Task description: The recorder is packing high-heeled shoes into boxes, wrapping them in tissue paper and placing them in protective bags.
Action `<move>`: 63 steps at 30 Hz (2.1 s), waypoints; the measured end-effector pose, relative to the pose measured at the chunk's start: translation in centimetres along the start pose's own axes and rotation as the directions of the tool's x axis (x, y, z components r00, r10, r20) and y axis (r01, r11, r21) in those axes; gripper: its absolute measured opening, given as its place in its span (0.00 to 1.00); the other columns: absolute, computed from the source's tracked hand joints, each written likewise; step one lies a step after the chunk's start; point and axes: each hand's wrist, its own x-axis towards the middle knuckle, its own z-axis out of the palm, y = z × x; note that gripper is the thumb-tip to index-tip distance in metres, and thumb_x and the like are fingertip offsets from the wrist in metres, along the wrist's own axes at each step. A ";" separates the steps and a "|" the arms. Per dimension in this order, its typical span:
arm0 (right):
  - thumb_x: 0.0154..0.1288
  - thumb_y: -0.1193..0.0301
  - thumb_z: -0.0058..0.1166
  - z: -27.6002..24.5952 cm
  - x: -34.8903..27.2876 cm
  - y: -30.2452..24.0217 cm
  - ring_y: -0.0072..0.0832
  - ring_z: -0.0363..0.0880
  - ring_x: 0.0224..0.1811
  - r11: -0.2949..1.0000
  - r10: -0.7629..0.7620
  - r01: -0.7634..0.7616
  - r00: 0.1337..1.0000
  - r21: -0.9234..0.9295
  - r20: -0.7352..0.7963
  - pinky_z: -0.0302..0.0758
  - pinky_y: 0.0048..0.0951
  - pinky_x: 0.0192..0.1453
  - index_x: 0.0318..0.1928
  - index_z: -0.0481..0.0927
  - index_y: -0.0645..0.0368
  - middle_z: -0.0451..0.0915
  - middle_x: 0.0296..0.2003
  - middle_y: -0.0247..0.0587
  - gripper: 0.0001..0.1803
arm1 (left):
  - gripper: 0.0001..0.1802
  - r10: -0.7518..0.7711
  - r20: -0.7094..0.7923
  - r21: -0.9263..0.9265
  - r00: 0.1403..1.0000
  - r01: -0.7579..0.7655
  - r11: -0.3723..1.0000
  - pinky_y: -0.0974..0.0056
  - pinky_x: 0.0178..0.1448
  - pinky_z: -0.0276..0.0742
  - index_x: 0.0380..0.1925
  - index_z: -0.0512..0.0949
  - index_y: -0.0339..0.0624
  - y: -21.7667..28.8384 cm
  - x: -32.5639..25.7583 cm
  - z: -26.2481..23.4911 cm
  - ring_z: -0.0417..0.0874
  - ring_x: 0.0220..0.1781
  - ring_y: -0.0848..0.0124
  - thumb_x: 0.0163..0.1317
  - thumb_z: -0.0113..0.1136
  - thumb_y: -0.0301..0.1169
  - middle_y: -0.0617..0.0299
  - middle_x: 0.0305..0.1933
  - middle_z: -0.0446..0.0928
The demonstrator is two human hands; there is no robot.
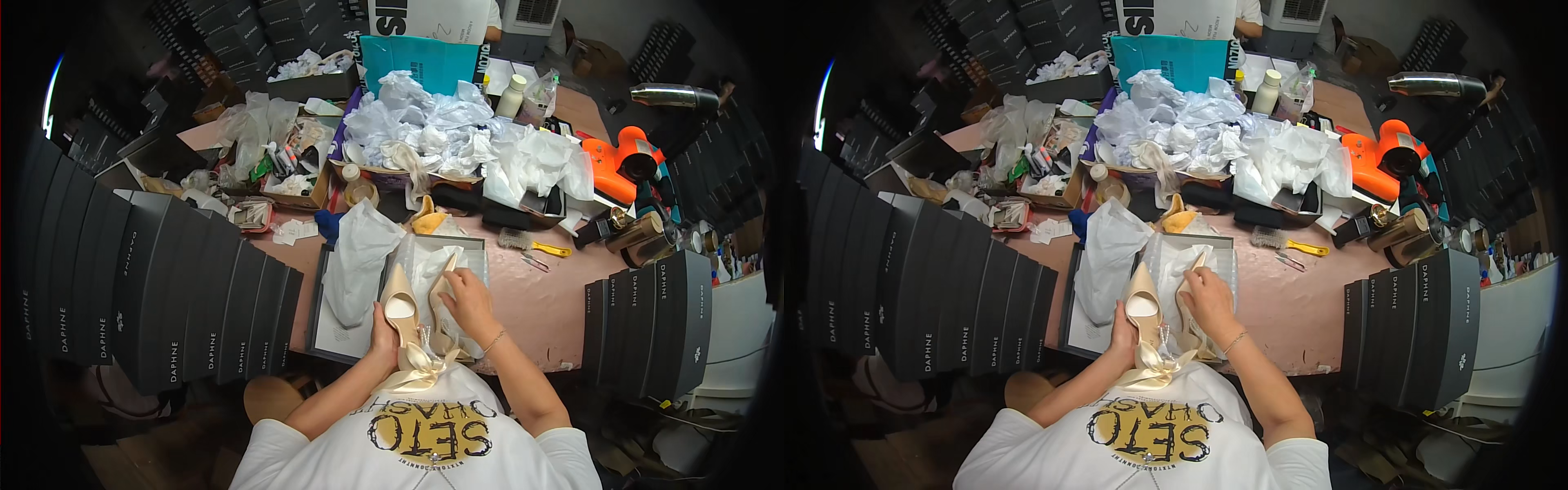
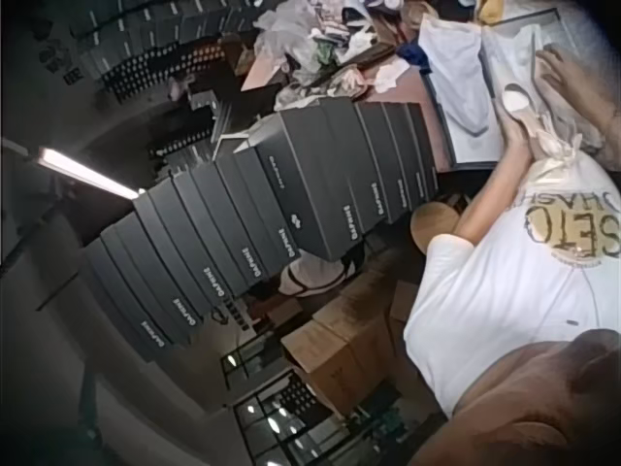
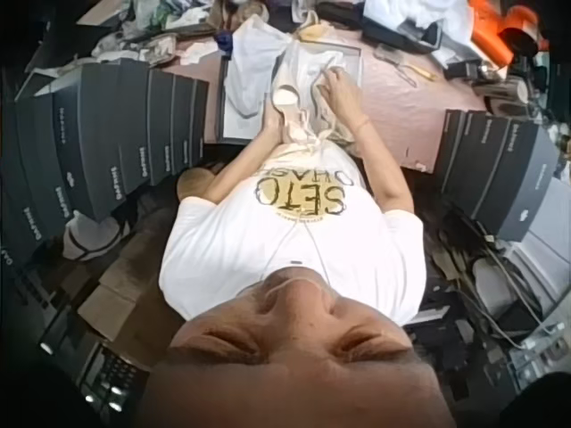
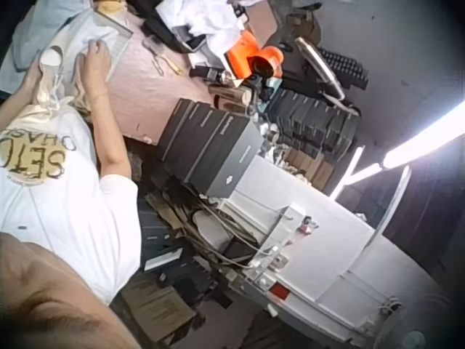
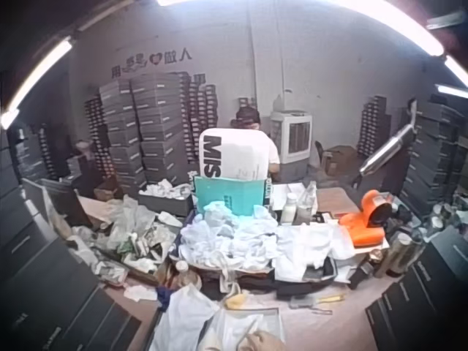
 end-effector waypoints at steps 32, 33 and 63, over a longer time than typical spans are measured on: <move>0.67 0.37 0.26 7.0 -0.8 -5.0 0.57 0.64 0.59 0.927 0.128 -0.237 0.929 0.291 0.347 0.60 0.46 0.60 0.58 0.61 0.73 0.68 0.51 0.68 0.46 | 0.28 0.149 0.287 0.371 0.946 -0.253 0.894 0.61 0.53 0.73 0.60 0.63 0.43 4.5 3.7 0.5 0.73 0.48 0.68 0.70 0.43 0.52 0.60 0.48 0.71; 0.66 0.37 0.26 7.8 -0.7 -4.3 0.57 0.62 0.59 0.914 0.155 -0.280 0.910 0.294 0.385 0.58 0.47 0.61 0.58 0.62 0.73 0.68 0.52 0.68 0.46 | 0.26 0.202 0.197 0.324 0.959 -0.258 0.910 0.64 0.52 0.72 0.59 0.63 0.42 4.2 4.4 0.6 0.73 0.48 0.69 0.70 0.45 0.47 0.59 0.48 0.70; 0.70 0.45 0.31 3.9 -0.8 -4.9 0.54 0.66 0.50 0.928 0.148 -0.207 0.967 0.310 0.205 0.41 0.60 0.68 0.49 0.69 0.76 0.70 0.42 0.64 0.38 | 0.32 0.206 0.369 0.272 0.906 -0.317 0.909 0.66 0.59 0.69 0.62 0.62 0.44 3.3 -0.7 3.5 0.71 0.56 0.71 0.69 0.42 0.55 0.60 0.54 0.70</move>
